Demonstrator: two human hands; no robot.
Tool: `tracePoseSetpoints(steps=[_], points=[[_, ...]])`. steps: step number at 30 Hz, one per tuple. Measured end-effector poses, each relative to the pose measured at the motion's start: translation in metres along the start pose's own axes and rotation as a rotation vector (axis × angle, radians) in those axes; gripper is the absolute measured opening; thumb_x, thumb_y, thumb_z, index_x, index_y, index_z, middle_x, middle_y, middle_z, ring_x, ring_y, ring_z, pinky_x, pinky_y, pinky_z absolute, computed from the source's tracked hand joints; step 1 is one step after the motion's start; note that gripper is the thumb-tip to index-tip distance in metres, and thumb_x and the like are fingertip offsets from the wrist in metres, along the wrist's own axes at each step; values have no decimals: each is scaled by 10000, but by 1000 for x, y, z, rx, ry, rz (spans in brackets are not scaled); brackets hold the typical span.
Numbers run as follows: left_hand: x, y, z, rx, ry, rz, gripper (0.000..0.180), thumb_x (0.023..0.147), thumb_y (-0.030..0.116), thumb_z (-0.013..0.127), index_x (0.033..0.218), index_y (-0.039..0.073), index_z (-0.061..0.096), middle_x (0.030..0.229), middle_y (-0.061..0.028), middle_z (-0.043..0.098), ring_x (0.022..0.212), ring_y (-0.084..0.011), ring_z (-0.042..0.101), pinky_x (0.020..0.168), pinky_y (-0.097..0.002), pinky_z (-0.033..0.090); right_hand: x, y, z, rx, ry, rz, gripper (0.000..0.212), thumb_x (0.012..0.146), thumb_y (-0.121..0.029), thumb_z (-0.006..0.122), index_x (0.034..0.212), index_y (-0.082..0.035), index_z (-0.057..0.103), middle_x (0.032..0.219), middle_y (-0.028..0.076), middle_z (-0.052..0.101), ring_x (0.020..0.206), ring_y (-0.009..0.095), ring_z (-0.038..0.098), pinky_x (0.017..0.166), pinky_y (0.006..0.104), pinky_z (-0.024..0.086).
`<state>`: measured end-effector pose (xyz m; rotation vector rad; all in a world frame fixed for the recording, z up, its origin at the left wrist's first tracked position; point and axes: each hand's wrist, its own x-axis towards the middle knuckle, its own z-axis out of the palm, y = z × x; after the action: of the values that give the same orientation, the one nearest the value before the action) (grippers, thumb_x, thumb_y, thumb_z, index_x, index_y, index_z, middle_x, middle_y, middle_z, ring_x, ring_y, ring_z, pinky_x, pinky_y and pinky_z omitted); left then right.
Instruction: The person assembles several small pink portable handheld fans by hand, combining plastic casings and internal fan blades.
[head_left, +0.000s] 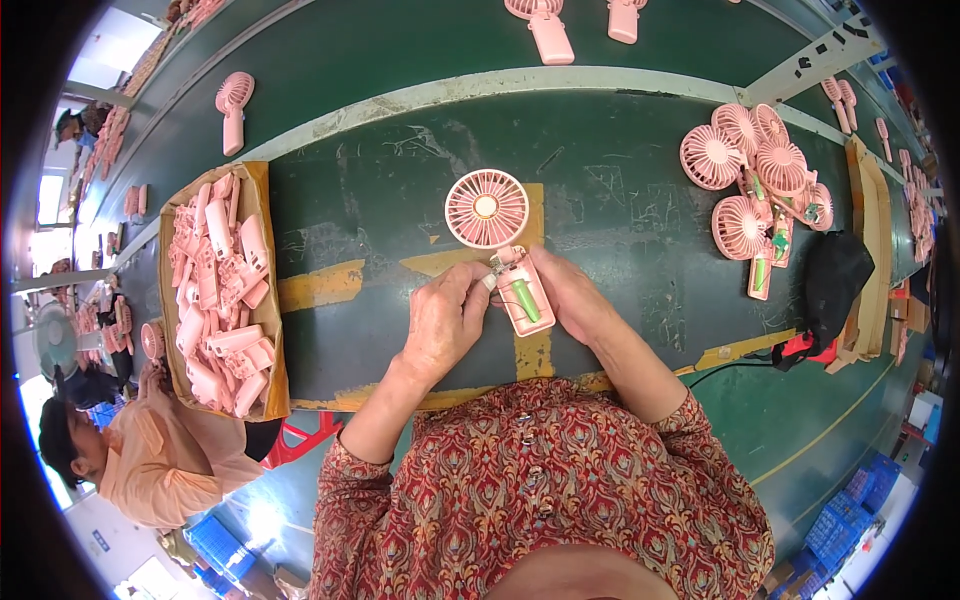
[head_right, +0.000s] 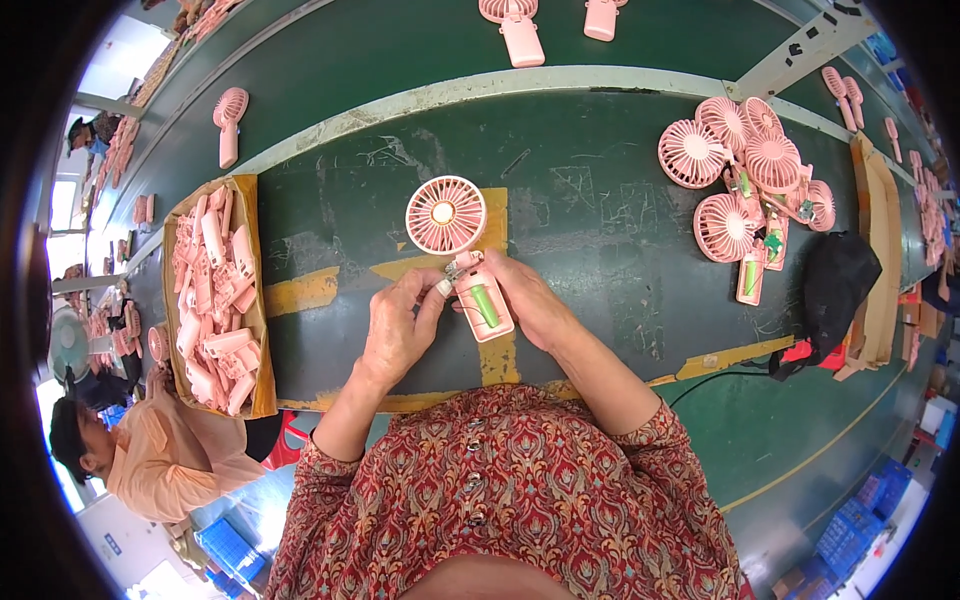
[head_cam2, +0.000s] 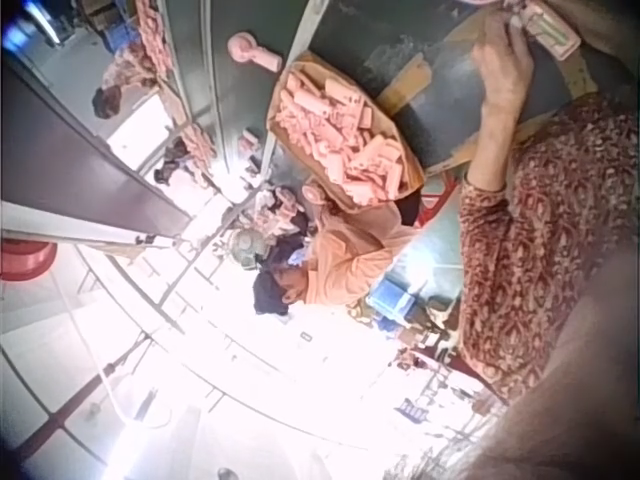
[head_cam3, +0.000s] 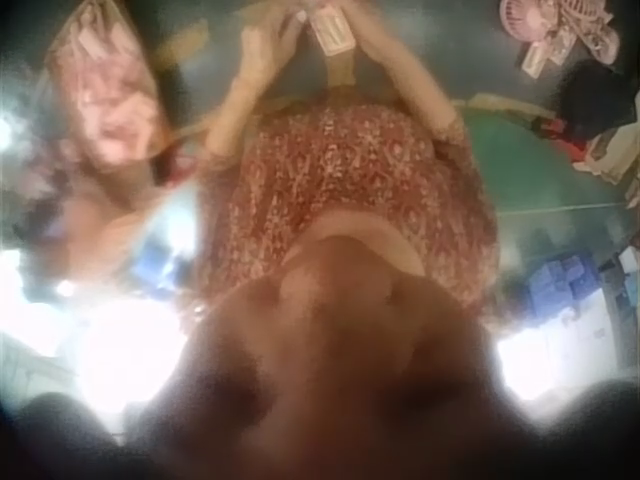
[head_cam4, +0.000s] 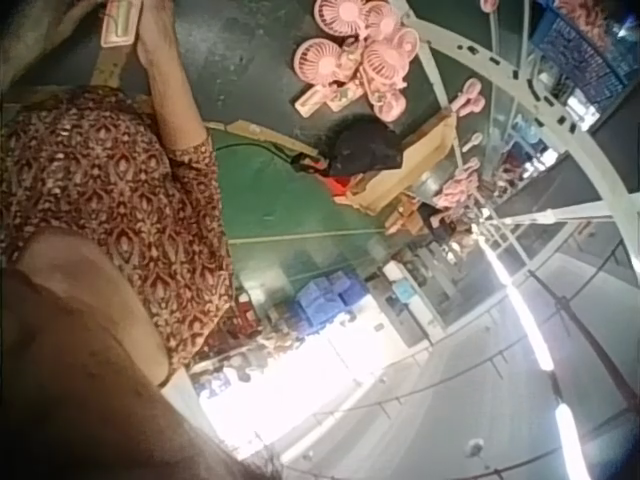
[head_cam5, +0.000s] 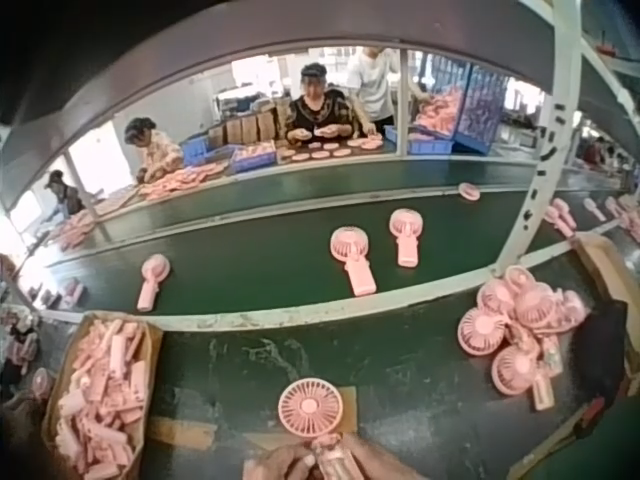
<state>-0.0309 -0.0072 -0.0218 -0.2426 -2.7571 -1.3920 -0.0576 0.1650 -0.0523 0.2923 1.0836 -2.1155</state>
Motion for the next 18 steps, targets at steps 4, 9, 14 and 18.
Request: tracePoseSetpoints(steps=[4,9,14,18], points=[[0,-3,2,15,-3,-3,70,828,32,591,889,1,579,748,-153,627,649,-300,623,590,-351,489,1,1,-1,-68,53,-14,459,958,-392,425,1157,11,519,1013,115,621,870,194,642,750,289,525],[0,-3,3,10,-21,-47,70,826,49,582,887,17,568,757,-155,628,684,-335,621,595,-386,486,0,1,2,-69,47,-20,439,959,-377,439,1143,10,534,996,104,626,866,170,634,744,273,516],[2,-5,6,43,-31,-10,64,834,34,588,883,-3,574,730,-160,617,637,-298,618,582,-342,481,2,7,-4,-86,52,-27,377,964,-313,454,1130,13,547,974,82,628,845,125,616,733,250,500],[3,-6,7,79,-26,17,62,829,34,584,882,3,573,746,-164,621,661,-324,618,589,-353,483,0,4,0,-102,59,-32,361,969,-292,448,1123,17,551,964,77,627,840,114,609,722,242,498]])
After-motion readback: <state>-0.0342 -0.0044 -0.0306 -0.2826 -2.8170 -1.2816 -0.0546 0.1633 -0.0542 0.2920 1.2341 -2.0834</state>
